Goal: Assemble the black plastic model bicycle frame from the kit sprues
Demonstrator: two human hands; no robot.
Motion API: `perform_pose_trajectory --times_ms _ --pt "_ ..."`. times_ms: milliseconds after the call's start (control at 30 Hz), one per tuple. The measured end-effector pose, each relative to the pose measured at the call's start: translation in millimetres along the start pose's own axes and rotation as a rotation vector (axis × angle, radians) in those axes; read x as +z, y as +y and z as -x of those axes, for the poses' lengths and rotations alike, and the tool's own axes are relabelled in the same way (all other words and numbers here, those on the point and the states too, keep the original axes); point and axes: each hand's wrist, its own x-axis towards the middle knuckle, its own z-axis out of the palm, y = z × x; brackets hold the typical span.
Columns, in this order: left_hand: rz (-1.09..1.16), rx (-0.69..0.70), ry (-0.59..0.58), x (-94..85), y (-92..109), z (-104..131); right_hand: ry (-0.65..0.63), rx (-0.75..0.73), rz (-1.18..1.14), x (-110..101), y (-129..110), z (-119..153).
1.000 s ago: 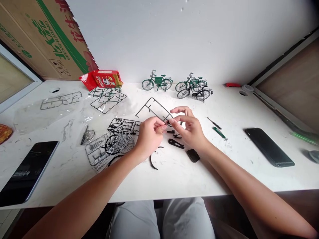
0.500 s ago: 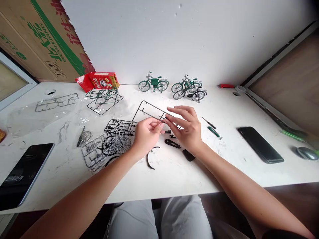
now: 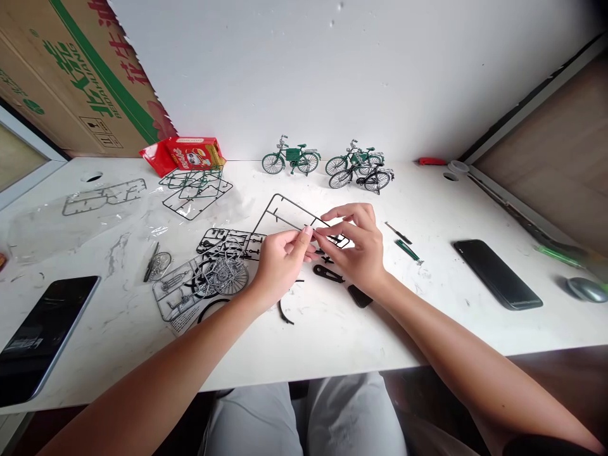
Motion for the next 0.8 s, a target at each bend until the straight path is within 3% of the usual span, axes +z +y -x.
perform_pose_trajectory --times_ms 433,633,800 --pt "0.157 -0.119 0.08 -3.1 13 -1 -0.197 0.008 -0.112 2 -1 7" --pt "0.174 -0.075 -0.025 -8.2 14 -3 -0.225 0.022 -0.088 -1 3 6" --pt "0.146 -0.028 -0.082 -12.3 10 -8 -0.235 0.168 -0.31 -1 9 3"
